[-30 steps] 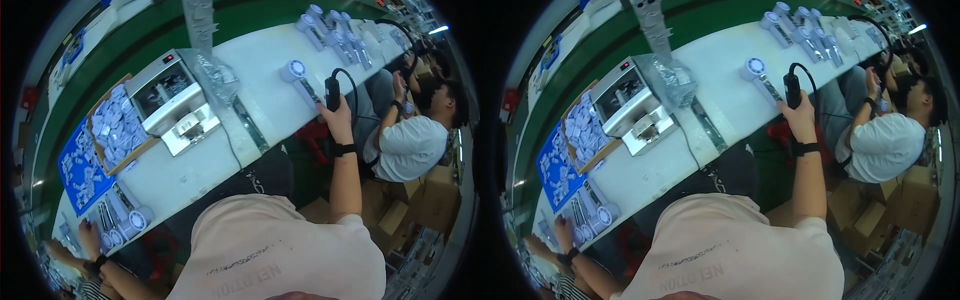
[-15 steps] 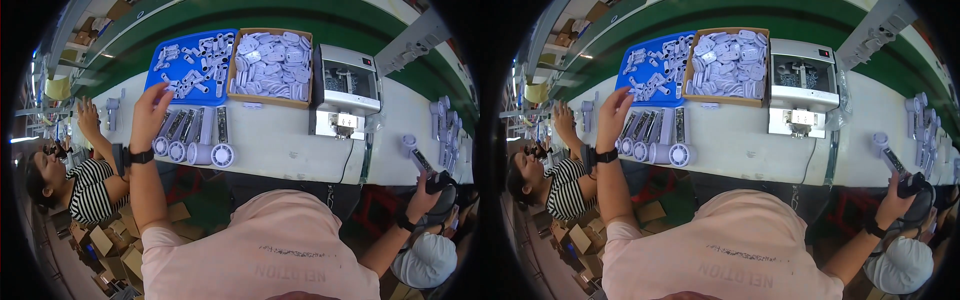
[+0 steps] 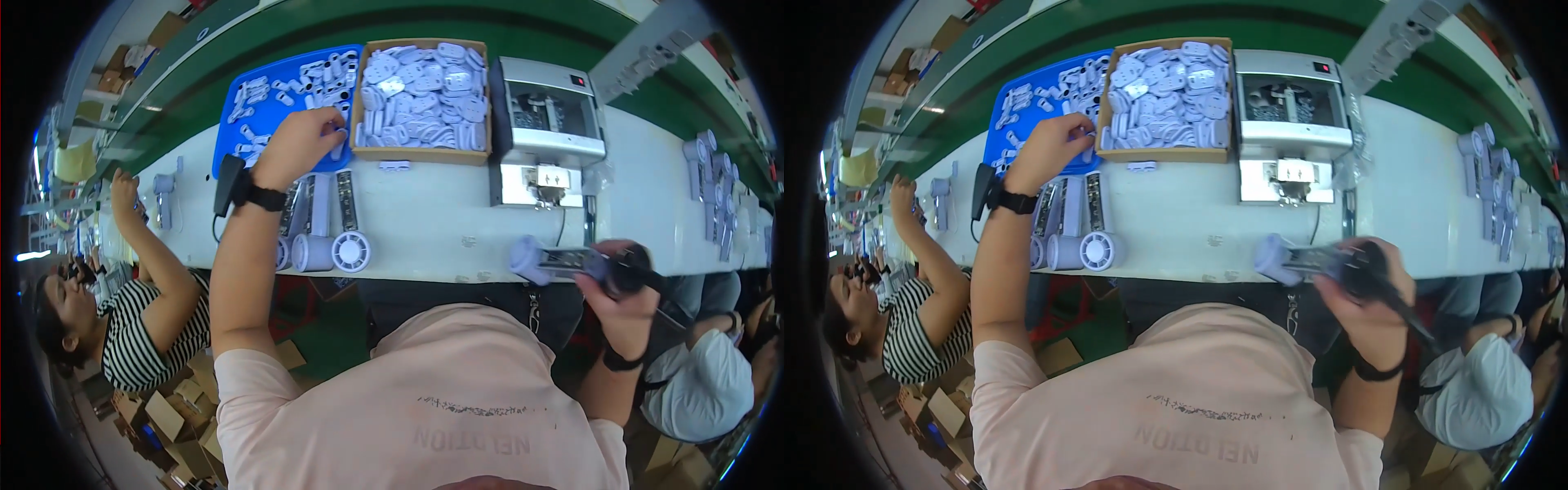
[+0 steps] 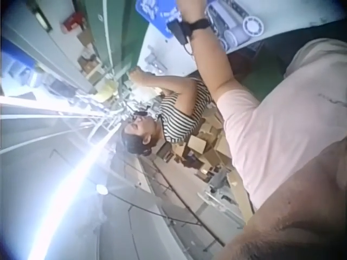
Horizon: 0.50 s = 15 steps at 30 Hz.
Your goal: Assemble small electronic components by manually placing parts and using an electric screwdriver to fasten them.
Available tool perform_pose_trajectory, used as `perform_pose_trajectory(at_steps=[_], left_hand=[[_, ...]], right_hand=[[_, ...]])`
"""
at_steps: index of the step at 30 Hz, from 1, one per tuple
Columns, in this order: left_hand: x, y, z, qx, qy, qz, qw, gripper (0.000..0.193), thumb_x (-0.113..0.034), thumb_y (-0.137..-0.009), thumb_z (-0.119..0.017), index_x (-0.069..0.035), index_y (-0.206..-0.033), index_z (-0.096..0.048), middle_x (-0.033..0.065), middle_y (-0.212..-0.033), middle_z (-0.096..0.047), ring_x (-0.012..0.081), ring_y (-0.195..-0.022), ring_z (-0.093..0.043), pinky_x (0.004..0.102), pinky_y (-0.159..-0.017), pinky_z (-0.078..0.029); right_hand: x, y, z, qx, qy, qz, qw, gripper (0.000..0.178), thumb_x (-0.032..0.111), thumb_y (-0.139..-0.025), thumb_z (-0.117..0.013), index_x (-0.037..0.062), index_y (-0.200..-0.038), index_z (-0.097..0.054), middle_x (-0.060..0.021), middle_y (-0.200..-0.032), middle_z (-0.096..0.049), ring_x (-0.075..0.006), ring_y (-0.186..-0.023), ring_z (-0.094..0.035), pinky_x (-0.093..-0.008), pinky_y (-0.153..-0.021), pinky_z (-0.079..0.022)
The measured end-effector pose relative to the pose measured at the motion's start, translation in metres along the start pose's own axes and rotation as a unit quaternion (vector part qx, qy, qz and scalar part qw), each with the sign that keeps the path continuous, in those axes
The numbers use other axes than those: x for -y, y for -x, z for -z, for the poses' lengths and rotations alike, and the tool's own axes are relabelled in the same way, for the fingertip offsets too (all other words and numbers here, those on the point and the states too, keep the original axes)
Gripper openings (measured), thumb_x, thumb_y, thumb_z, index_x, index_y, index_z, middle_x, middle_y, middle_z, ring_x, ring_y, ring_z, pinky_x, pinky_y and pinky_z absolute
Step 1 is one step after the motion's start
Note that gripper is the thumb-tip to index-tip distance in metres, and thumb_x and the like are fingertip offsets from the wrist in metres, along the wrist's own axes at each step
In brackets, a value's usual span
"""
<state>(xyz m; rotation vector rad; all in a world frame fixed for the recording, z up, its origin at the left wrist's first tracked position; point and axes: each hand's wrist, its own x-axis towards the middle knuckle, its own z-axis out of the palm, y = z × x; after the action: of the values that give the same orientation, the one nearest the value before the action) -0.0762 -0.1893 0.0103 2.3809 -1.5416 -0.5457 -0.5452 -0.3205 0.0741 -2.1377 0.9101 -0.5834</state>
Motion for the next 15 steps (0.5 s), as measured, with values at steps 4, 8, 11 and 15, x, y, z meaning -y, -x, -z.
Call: perform_pose_trajectory(at_steps=[4,8,11,15], left_hand=[[0.004,0.011,0.001,0.006,0.029,0.013,0.999,0.025,-0.007,-0.09,-0.066,-0.001,-0.114,-0.072,0.0111,-0.082,-0.069,0.0236,-0.075,-0.066,0.034,-0.072,-0.053],[0.01,0.017,0.001,-0.018,0.037,0.048,0.998,0.027,-0.005,-0.09,-0.066,-0.002,-0.116,-0.072,0.0115,-0.087,-0.07,0.0236,-0.078,-0.067,0.0339,-0.074,-0.054],[0.017,0.017,-0.002,-0.065,0.021,0.034,0.997,0.028,-0.007,-0.09,-0.067,-0.003,-0.117,-0.073,0.0154,-0.095,-0.073,0.0301,-0.084,-0.071,0.0381,-0.077,-0.056],[-0.028,0.004,-0.002,-0.185,0.088,-0.035,0.978,0.028,-0.007,-0.089,-0.069,-0.003,-0.117,-0.073,0.0161,-0.101,-0.072,0.0327,-0.089,-0.07,0.0394,-0.083,-0.056]], right_hand=[[-0.011,-0.004,-0.023,0.035,-0.126,-0.069,0.989,0.049,-0.008,-0.074,-0.085,0.0003,-0.116,-0.063,-0.0065,-0.108,-0.067,-0.0153,-0.097,-0.064,-0.0306,-0.089,-0.053],[-0.013,-0.009,-0.026,0.034,-0.144,-0.056,0.987,0.046,-0.01,-0.075,-0.084,0.0003,-0.115,-0.064,-0.0056,-0.106,-0.067,-0.013,-0.096,-0.064,-0.0293,-0.086,-0.053],[-0.016,-0.01,-0.025,0.05,-0.162,-0.043,0.985,0.046,-0.009,-0.076,-0.085,0.0003,-0.116,-0.063,-0.0053,-0.107,-0.066,-0.0125,-0.096,-0.064,-0.0291,-0.085,-0.054],[-0.019,-0.006,-0.029,0.065,-0.222,-0.103,0.967,0.047,-0.008,-0.077,-0.085,-0.0001,-0.118,-0.063,-0.0054,-0.108,-0.067,-0.013,-0.096,-0.064,-0.0289,-0.085,-0.054]])
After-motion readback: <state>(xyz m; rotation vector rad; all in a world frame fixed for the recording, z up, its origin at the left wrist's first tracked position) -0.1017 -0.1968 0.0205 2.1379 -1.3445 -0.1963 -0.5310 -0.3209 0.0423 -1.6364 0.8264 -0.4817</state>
